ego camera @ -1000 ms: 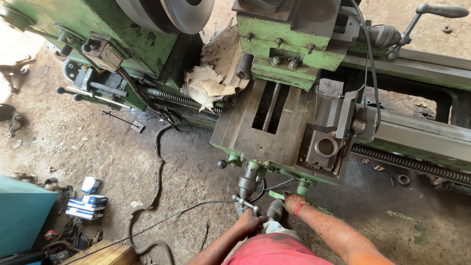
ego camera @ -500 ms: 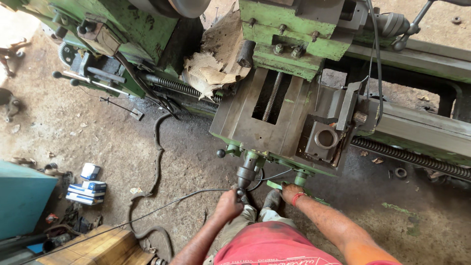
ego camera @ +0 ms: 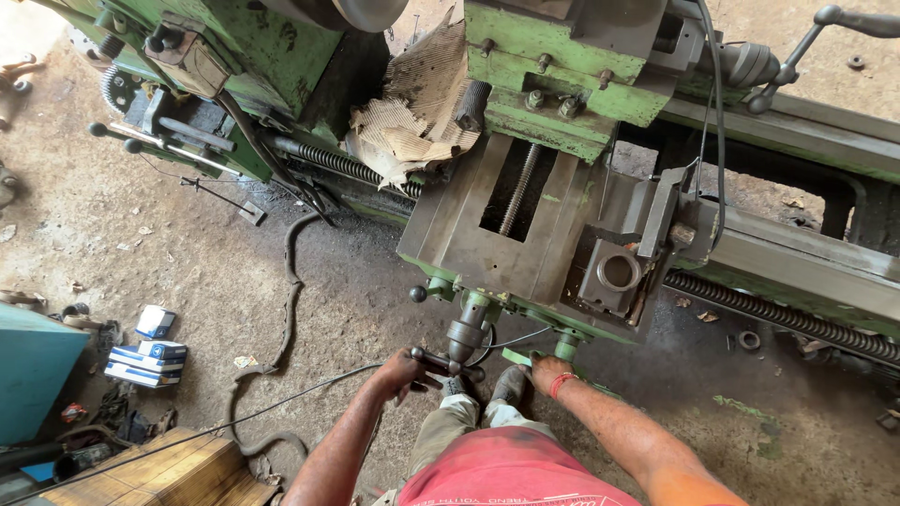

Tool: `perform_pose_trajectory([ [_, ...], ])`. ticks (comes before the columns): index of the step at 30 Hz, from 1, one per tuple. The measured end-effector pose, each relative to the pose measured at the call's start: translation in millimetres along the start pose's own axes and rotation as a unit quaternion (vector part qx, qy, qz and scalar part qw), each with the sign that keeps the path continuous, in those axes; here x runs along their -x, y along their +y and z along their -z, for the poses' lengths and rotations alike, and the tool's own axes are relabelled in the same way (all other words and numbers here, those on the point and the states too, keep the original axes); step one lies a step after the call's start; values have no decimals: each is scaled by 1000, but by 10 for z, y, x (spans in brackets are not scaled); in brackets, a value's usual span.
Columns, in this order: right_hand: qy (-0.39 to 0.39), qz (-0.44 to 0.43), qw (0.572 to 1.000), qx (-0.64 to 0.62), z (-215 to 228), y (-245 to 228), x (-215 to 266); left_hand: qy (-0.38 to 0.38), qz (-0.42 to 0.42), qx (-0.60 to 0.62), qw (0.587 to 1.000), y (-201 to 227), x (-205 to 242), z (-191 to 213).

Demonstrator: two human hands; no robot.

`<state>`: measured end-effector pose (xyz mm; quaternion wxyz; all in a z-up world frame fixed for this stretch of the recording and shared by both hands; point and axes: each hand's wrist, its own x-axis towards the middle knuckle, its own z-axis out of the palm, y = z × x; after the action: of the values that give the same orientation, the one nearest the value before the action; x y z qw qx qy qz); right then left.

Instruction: The person operates a green milling machine, repeatedly turning a handwheel to adjust the machine's position. The person's hands are visible manipulating the controls while the machine runs.

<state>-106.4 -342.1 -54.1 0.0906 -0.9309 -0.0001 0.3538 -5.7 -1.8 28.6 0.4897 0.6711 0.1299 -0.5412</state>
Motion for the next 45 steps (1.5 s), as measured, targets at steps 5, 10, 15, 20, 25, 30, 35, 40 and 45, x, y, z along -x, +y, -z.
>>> perform_pose_trajectory([
  [5,3,-1,1000,3,-3,7,15,124,-49,-61,989,-193,-265,-38],
  [10,4,-8,1000,-3,-9,-4,17,369,-170,-262,875,-295,-323,-253],
  [15,-7,-17,1000,-3,8,-33,1,335,-223,-315,859,-228,-189,-404],
  [20,-15,-22,1000,1,10,-29,0,316,-165,-364,860,-208,-232,-459],
  [25,-45,-26,998,20,14,-38,-14,317,-133,-353,870,-306,-412,-507],
  [30,-9,-22,1000,0,14,-34,-9,313,-123,-306,891,-398,-595,-544],
  [35,-14,-19,1000,4,8,-24,0,300,-159,-289,895,-464,-710,-534],
  [40,4,-14,1000,-5,9,-22,3,267,-247,-274,890,-478,-763,-574],
  [45,-6,-9,1000,10,1,-43,1,243,-250,-253,902,-486,-748,-610],
])
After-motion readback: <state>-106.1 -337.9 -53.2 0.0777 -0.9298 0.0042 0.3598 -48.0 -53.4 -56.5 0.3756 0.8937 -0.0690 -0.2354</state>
